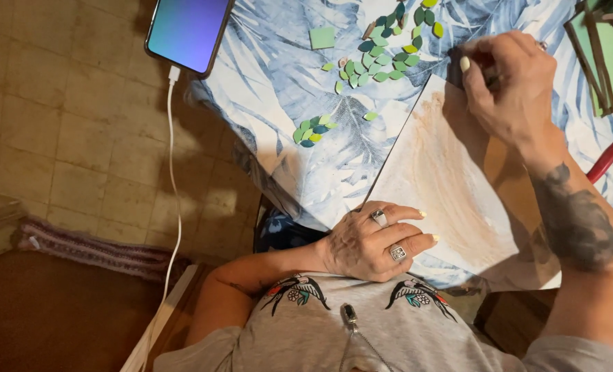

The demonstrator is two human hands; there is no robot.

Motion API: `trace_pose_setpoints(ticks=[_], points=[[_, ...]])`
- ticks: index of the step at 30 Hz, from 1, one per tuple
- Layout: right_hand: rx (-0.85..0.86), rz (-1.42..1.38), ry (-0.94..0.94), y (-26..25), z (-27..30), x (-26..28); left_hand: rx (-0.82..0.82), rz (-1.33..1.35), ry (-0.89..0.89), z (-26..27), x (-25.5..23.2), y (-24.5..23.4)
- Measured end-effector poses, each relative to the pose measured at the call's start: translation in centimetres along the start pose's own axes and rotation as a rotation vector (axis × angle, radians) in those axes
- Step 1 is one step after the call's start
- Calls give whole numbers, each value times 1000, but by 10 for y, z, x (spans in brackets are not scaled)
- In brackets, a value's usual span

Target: Sanding the edges of small green mosaic tiles by rubbing them against a sheet of sandpaper on a table.

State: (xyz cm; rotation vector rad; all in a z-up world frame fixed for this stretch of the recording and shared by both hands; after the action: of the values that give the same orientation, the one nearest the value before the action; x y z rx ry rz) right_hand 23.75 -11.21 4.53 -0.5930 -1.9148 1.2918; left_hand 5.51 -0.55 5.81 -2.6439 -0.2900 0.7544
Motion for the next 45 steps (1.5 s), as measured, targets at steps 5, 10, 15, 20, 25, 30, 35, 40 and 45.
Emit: trace_pose_setpoints(ticks=[5,10,15,20,25,30,35,40,45], points=[[-23,-53,-14,-1,-13,2,6,-1,1,-1,0,-1],[-31,-52,-37,2,-20,4,-2,-6,7,-2,0,-2],[-23,-39,-60,6,-25,7,-14,-5,15,-2,0,-3],[-40,5,-51,14,-33,5,-13,-6,16,-2,0,-3],[-49,119,0,27,-41,-1,-21,-6,29,-3,0,-4],[-82,157,-87,29,-48,10,-5,-4,25,-3,0,-4],[-36,66,-94,29,-53,20,-1,-7,15,-3,1,-4],[-52,50,-119,25,-47,21,-7,-14,2,-4,-1,-4],[-36,-255,-47,-12,-20,34,-15,21,-105,9,3,11]])
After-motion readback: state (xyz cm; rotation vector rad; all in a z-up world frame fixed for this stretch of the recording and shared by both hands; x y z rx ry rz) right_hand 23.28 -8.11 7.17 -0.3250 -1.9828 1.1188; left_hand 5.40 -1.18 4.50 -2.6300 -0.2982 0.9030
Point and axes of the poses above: each hand's wrist, its own z-axis away from the middle knuckle, its own y-axis out of the palm, x = y × z, the point moved 7 cm from there along -z, towards the middle knuckle, and after that the axes turned 7 degrees about y, right-handed, at the moved point
